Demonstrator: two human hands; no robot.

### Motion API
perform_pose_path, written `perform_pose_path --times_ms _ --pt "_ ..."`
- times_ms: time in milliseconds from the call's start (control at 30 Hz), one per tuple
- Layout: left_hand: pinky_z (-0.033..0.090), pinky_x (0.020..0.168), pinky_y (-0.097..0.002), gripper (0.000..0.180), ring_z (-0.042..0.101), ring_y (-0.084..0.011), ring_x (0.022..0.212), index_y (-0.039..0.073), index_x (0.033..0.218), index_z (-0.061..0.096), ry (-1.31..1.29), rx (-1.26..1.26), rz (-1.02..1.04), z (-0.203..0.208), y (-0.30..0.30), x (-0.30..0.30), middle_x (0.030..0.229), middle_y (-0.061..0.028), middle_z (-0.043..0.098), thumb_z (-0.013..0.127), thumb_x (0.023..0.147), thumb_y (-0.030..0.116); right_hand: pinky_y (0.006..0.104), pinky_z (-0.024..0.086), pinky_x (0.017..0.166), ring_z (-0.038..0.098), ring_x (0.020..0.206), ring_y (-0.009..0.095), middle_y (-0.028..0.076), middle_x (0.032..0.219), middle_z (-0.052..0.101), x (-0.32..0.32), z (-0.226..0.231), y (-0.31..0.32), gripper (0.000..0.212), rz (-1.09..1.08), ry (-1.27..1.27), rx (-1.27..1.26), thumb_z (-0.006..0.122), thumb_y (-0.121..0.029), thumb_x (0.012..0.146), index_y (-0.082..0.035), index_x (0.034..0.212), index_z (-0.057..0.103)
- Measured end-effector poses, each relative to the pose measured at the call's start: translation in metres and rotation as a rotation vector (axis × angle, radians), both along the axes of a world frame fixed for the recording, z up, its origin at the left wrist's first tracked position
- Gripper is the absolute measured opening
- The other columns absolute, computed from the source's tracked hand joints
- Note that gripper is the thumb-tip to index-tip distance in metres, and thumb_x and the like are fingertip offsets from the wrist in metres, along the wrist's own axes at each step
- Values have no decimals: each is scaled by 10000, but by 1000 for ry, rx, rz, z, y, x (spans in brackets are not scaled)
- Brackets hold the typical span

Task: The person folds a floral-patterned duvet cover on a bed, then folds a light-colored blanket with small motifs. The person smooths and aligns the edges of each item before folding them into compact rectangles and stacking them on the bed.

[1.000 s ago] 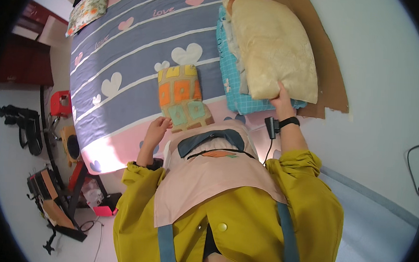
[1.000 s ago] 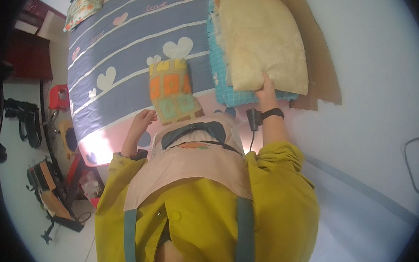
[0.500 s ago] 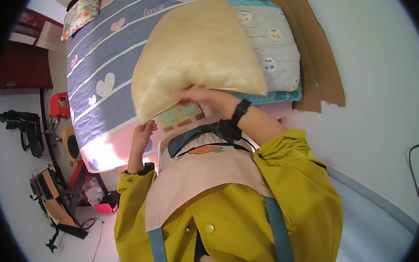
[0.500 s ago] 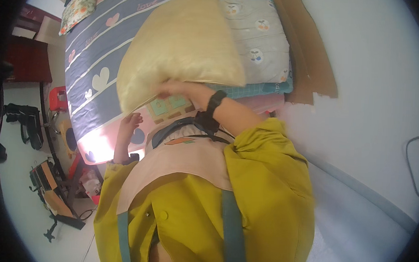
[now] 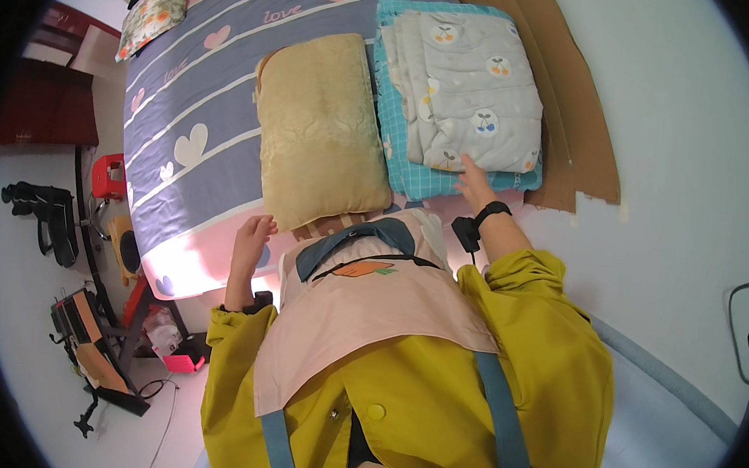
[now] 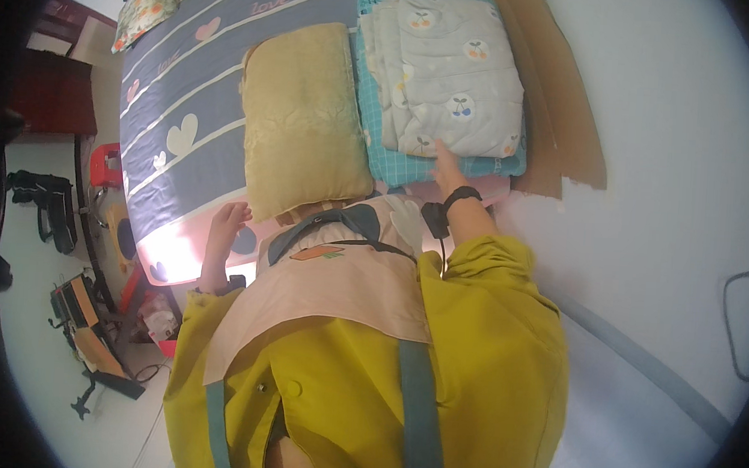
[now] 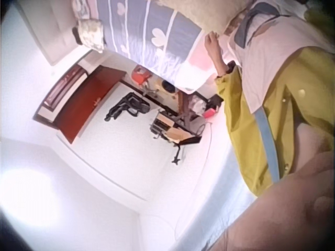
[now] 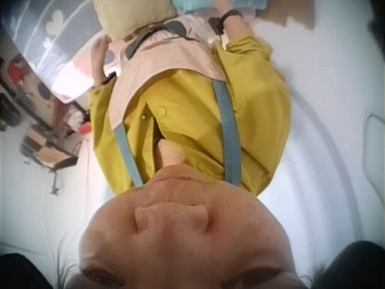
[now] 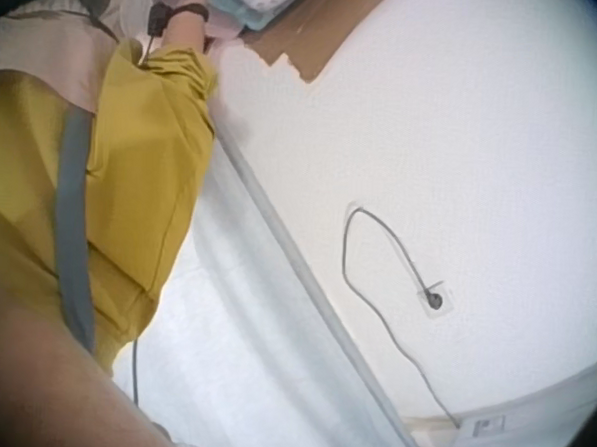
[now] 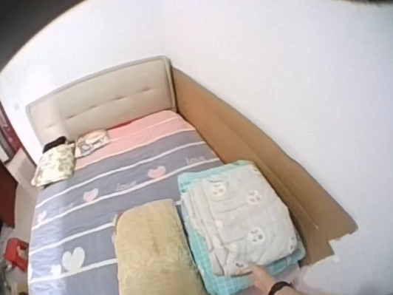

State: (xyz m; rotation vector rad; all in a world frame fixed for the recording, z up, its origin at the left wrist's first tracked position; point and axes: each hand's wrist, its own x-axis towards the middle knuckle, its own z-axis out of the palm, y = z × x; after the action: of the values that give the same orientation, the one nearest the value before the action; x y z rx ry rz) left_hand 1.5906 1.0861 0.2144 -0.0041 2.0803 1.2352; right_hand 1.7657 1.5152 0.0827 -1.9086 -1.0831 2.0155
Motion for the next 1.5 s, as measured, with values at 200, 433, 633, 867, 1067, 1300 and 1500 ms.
perform_pose_path --times_ms 200,433,633,867,1067,1300,1500 --pt "432 744 -273 351 580 -156 889 -4 1044 547 -1 -42 -47 9 11 -2 944 -82 602 473 865 289 446 387 926 438 1125 311 165 1243 412 -36 -3 26 430 -359 445 -24 511 -168 846 0 1221 383" --pt "435 697 -260 332 591 -149 811 -18 1016 558 26 -24 -68 10 16 -3 884 -82 615 474 873 269 433 422 908 495 1078 275 150 1170 498 -71 136 49 386 -204 787 -156 479 -197 871 -2 1197 412" --pt "438 797 -324 432 566 -211 936 -49 1148 451 54 25 -201 4 29 -25 1038 -164 561 549 834 232 385 470 858 559 992 261 151 1101 554 -62 239 -1 374 191 907 -86 486 -174 844 31 1154 453" --pt "326 971 -376 842 356 -338 1179 -23 1331 128 1164 -182 -350 10 65 -31 1330 -242 225 657 723 224 328 455 860 533 1020 194 101 1118 540 -85 264 -94 373 953 1054 -348 536 -108 826 10 1172 461" --pt "347 942 -355 616 413 -294 1128 -25 1264 274 1033 -86 -103 16 22 -32 1246 -190 356 578 773 190 338 451 830 544 971 194 88 1057 561 -112 290 -170 411 1052 1121 -480 489 -284 882 -22 1195 442" --pt "371 909 -331 399 479 -242 1068 -27 1185 444 263 396 641 23 -50 -53 1148 -128 508 485 832 151 275 457 763 536 851 136 72 923 546 -138 204 -155 475 1154 827 -278 386 -366 921 0 1224 396" --pt "397 886 -324 399 492 -233 1046 4 1198 432 -107 984 623 35 -59 -61 1164 -109 493 401 873 232 253 460 745 531 854 136 63 944 536 -110 137 -145 466 1092 455 -226 479 -334 884 -1 1203 414"
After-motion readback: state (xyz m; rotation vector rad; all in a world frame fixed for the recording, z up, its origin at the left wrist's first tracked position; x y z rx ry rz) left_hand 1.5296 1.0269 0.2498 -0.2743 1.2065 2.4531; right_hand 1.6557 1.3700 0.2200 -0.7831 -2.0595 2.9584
